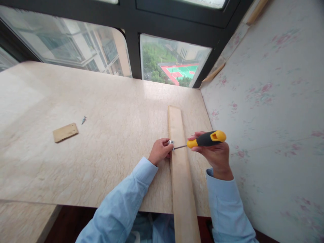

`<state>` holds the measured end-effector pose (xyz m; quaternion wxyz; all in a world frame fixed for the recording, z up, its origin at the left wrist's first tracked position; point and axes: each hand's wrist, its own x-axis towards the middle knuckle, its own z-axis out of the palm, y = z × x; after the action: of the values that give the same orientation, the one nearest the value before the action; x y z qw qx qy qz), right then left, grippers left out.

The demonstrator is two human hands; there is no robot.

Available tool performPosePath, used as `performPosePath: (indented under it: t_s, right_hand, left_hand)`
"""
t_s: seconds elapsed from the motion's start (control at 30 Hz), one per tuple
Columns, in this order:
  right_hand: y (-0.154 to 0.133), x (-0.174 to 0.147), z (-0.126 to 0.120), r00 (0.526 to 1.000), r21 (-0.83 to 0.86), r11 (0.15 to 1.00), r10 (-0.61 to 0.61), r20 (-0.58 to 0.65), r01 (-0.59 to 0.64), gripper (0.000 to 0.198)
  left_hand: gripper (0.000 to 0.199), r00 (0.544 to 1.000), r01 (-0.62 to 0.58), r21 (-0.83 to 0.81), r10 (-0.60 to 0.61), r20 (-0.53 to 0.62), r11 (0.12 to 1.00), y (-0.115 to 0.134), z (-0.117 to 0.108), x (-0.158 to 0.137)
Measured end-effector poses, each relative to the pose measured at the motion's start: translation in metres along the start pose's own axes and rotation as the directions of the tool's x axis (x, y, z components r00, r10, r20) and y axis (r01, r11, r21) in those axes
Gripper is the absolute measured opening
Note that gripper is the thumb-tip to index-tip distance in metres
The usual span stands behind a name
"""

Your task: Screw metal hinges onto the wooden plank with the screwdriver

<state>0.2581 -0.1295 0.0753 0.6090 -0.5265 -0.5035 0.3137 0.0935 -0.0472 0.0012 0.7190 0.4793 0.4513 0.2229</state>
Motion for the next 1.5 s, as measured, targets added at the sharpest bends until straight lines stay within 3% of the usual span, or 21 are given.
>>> performPosePath:
  t_s: [0.1, 0.23, 0.3, 0.4, 0.53, 0.67, 0.77, 0.9, 0.97, 1.03, 1.17, 1.3, 1.4, 1.5]
  right_hand:
    - [0.011, 0.003, 0.007, 0.985, -0.080, 0.992, -0.109, -0.137, 0.099, 0.050]
    - [0.009, 0.004, 0.012, 0.992, 0.040, 0.991, -0.127, 0.002, 0.127, 0.072]
    - [0.002, 0.004, 0.011, 0.990, 0.149, 0.982, -0.123, 0.068, 0.112, 0.067]
    - [-0.007, 0.002, 0.005, 0.992, 0.199, 0.977, -0.100, 0.074, 0.083, 0.054]
    - [-0.006, 0.001, 0.002, 0.991, 0.112, 0.986, -0.116, -0.059, 0.122, 0.048]
    - [-0.001, 0.003, 0.010, 0.935, -0.011, 0.969, -0.243, -0.260, 0.249, 0.063]
    - [-0.002, 0.003, 0.013, 0.968, 0.070, 0.975, -0.200, -0.155, 0.212, 0.076]
    - [-0.008, 0.000, 0.006, 0.992, 0.201, 0.979, -0.068, 0.111, 0.045, 0.060]
    - [-0.008, -0.001, 0.003, 0.995, 0.180, 0.983, -0.055, 0.082, 0.040, 0.053]
    - [-0.007, 0.000, 0.004, 0.994, 0.129, 0.985, -0.109, -0.028, 0.112, 0.047]
    - [-0.003, 0.005, 0.014, 0.961, 0.065, 0.971, -0.216, -0.172, 0.230, 0.057]
    - [-0.005, 0.003, 0.014, 0.992, 0.155, 0.979, -0.126, -0.030, 0.130, 0.066]
    - [-0.007, 0.000, 0.004, 0.992, 0.182, 0.983, -0.042, 0.123, 0.019, 0.059]
    - [-0.008, -0.001, -0.001, 0.997, 0.134, 0.991, -0.029, 0.065, 0.020, 0.048]
  left_hand:
    - [0.022, 1.000, -0.003, 0.010, 0.003, -0.012, 1.000, 0.000, 0.000, 0.000]
    - [0.027, 1.000, -0.008, 0.015, 0.009, -0.013, 1.000, -0.001, 0.000, 0.000]
    - [0.027, 1.000, -0.008, 0.006, 0.008, -0.012, 1.000, -0.002, 0.000, 0.000]
    - [0.026, 1.000, 0.002, -0.003, -0.002, -0.014, 1.000, -0.002, 0.000, 0.000]
    - [0.026, 1.000, 0.009, -0.004, -0.009, -0.014, 1.000, -0.001, 0.001, 0.000]
    - [0.027, 1.000, 0.008, 0.014, -0.008, -0.025, 1.000, 0.000, 0.001, 0.000]
    - [0.028, 1.000, -0.003, 0.025, 0.003, -0.023, 1.000, 0.000, 0.001, 0.000]
    - [0.029, 1.000, -0.002, 0.023, 0.002, -0.008, 1.000, -0.001, 0.000, 0.000]
    - [0.029, 1.000, 0.002, 0.028, -0.002, -0.013, 1.000, -0.001, 0.000, 0.000]
    - [0.027, 1.000, 0.003, 0.033, -0.002, -0.022, 0.999, -0.002, 0.000, 0.001]
    - [0.026, 0.999, -0.012, 0.034, 0.014, -0.032, 0.999, -0.004, 0.000, 0.002]
    - [0.025, 1.000, -0.019, 0.017, 0.019, -0.017, 1.000, -0.004, 0.000, 0.002]
    - [0.022, 1.000, -0.022, 0.013, 0.022, -0.017, 1.000, -0.003, 0.000, 0.002]
    - [0.020, 1.000, -0.019, 0.010, 0.019, -0.015, 1.000, -0.004, 0.000, 0.002]
